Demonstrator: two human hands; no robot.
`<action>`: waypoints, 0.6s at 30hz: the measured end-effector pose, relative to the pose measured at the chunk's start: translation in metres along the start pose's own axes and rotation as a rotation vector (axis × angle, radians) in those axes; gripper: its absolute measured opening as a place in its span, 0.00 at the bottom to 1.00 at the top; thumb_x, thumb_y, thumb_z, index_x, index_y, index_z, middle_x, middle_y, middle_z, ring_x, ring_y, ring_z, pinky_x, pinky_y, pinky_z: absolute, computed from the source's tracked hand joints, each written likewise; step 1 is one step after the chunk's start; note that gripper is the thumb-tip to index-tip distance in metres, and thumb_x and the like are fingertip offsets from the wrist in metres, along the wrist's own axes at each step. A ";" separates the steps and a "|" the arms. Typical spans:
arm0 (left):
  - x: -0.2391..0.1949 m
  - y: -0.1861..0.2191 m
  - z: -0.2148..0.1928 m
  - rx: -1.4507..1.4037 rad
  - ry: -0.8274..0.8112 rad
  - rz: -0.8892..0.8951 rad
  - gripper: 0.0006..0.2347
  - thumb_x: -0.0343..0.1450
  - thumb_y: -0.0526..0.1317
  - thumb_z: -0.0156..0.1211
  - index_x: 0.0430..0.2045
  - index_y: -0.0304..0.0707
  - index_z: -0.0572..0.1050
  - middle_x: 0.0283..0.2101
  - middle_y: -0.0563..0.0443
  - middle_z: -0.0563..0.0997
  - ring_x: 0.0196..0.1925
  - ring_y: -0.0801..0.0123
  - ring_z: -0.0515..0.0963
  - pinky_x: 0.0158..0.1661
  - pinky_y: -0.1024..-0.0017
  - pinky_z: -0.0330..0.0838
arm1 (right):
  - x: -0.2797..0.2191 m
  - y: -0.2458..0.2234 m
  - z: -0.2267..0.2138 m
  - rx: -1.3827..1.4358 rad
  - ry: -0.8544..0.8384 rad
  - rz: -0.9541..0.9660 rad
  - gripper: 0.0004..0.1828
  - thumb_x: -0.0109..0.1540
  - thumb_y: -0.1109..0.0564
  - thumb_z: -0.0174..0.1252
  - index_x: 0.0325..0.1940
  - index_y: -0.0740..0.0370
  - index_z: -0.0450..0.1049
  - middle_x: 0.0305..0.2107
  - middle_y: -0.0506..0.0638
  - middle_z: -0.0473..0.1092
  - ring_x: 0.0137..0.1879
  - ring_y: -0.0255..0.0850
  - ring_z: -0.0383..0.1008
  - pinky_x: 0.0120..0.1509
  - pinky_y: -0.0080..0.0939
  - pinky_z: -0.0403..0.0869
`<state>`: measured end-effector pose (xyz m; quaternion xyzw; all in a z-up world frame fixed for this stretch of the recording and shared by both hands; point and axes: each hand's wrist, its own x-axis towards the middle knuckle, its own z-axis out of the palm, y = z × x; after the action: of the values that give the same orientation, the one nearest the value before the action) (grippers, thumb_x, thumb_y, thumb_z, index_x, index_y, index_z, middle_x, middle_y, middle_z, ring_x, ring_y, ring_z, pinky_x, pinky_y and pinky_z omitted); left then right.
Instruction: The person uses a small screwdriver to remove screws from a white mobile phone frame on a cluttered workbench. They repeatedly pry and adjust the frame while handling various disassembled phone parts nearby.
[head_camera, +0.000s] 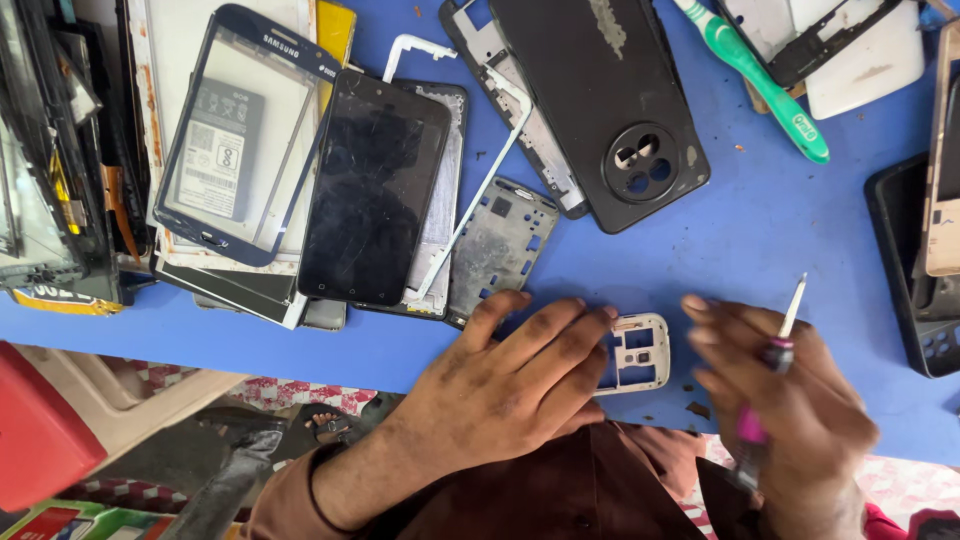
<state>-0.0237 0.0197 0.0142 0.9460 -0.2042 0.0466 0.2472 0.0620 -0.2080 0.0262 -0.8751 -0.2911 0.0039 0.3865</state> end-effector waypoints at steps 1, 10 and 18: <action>-0.001 0.000 0.000 0.007 0.015 -0.010 0.19 0.71 0.53 0.67 0.47 0.40 0.76 0.63 0.50 0.74 0.64 0.62 0.73 0.60 0.51 0.67 | -0.002 0.001 0.001 0.048 0.026 0.008 0.11 0.55 0.65 0.63 0.41 0.71 0.76 0.42 0.61 0.78 0.52 0.52 0.80 0.53 0.48 0.77; -0.005 -0.002 0.003 0.002 0.064 -0.039 0.18 0.74 0.51 0.67 0.50 0.36 0.78 0.61 0.51 0.75 0.61 0.65 0.74 0.54 0.57 0.68 | -0.020 -0.009 0.013 0.124 -0.008 0.010 0.13 0.56 0.66 0.66 0.42 0.72 0.73 0.38 0.61 0.76 0.47 0.51 0.81 0.49 0.46 0.80; -0.004 -0.004 0.003 0.005 0.187 -0.022 0.11 0.80 0.41 0.61 0.54 0.36 0.75 0.57 0.50 0.74 0.56 0.62 0.78 0.50 0.62 0.73 | -0.010 -0.015 0.011 0.103 -0.079 -0.161 0.15 0.53 0.69 0.70 0.42 0.70 0.75 0.38 0.61 0.76 0.49 0.54 0.82 0.52 0.48 0.83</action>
<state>-0.0260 0.0226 0.0086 0.9404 -0.1696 0.1323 0.2634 0.0433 -0.1975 0.0260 -0.8271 -0.3750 0.0223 0.4181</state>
